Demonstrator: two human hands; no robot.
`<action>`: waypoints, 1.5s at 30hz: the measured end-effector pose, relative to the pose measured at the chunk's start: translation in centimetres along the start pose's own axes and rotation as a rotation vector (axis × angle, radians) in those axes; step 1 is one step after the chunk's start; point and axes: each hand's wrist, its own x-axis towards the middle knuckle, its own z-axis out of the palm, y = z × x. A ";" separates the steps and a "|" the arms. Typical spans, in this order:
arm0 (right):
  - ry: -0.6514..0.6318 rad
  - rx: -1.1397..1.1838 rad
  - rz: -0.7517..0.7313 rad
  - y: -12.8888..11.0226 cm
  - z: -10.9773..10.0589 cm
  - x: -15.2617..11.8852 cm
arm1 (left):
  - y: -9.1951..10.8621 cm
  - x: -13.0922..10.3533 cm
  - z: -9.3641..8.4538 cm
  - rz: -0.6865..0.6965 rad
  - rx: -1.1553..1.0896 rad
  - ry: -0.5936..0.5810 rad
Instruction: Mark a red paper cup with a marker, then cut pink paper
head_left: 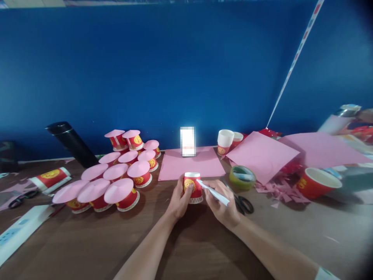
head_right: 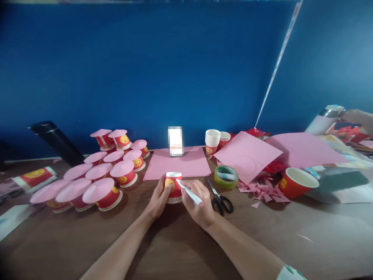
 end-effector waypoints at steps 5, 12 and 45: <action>-0.003 0.000 0.000 -0.1 0.0 0.0 | 0.0 -0.1 0.0 0.006 0.014 0.001; 0.009 0.040 0.016 -0.1 -0.2 0.0 | -0.1 0.0 0.1 -0.019 -0.036 0.016; 0.007 0.063 0.028 -0.2 -0.1 0.2 | -0.3 -0.1 -0.1 -0.106 -0.171 0.055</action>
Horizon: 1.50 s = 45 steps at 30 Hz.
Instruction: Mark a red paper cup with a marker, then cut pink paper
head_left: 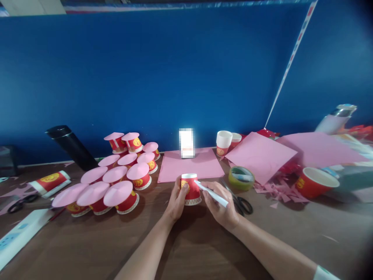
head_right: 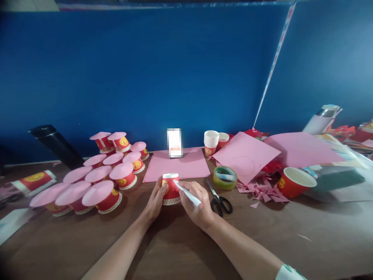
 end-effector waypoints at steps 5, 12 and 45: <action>-0.025 0.025 0.013 0.0 -0.1 0.0 | 0.0 0.0 -0.1 0.005 0.014 -0.019; -0.008 0.006 -0.021 -0.4 0.0 0.3 | 0.1 0.0 0.0 -0.009 0.015 0.010; -0.005 0.028 0.012 0.1 0.0 0.0 | 0.2 0.0 0.1 0.022 -0.024 -0.015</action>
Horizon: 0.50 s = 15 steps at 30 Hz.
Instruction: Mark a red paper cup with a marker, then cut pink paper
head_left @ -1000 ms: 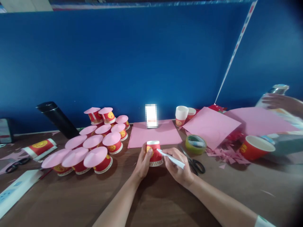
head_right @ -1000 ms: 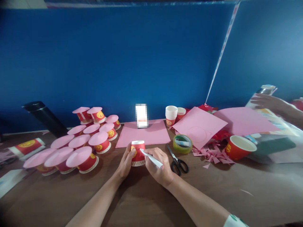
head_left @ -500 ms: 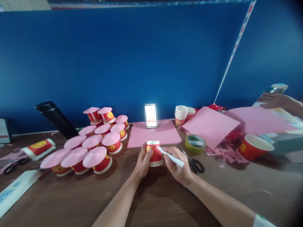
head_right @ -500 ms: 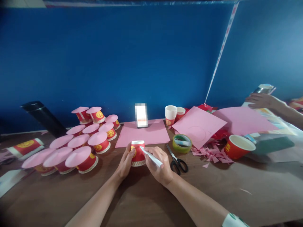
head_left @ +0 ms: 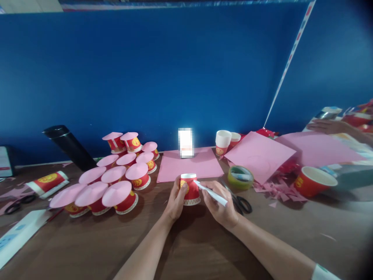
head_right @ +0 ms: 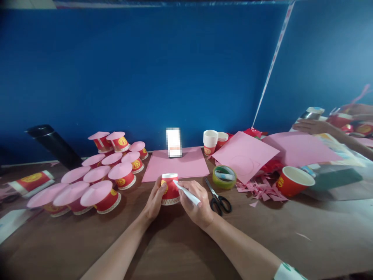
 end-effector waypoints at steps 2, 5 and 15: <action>0.005 -0.003 -0.004 0.0 0.0 0.0 | 0.0 0.0 0.0 0.001 -0.005 -0.003; 0.016 -0.007 -0.013 -0.2 0.1 0.0 | 0.0 0.0 -0.1 -0.009 -0.003 -0.001; 0.031 -0.030 -0.092 -1.6 -0.1 0.6 | -0.4 0.0 -0.2 0.017 0.027 -0.017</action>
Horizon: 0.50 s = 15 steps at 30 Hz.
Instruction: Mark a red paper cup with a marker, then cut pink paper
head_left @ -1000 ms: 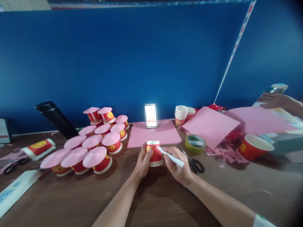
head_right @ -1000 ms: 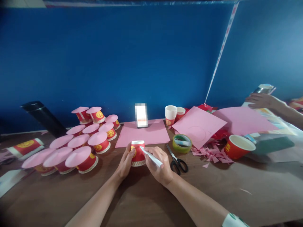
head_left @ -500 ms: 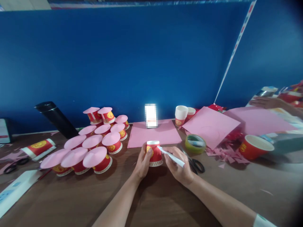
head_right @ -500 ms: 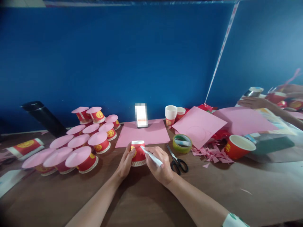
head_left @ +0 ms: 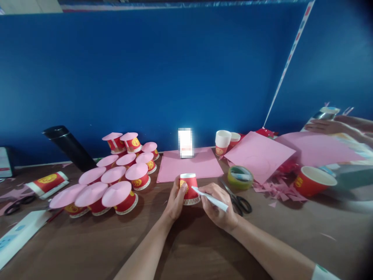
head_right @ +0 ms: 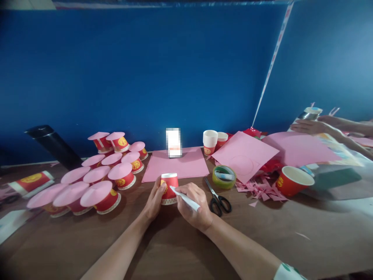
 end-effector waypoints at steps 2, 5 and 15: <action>0.002 -0.002 0.002 0.0 0.0 0.0 | -0.1 0.0 0.0 0.009 0.002 0.004; 0.008 -0.010 0.014 0.2 0.2 -0.1 | -0.1 0.0 0.0 -0.004 -0.002 0.018; -0.010 0.017 0.008 0.8 0.2 -0.3 | 0.4 0.0 0.1 -0.032 -0.013 0.035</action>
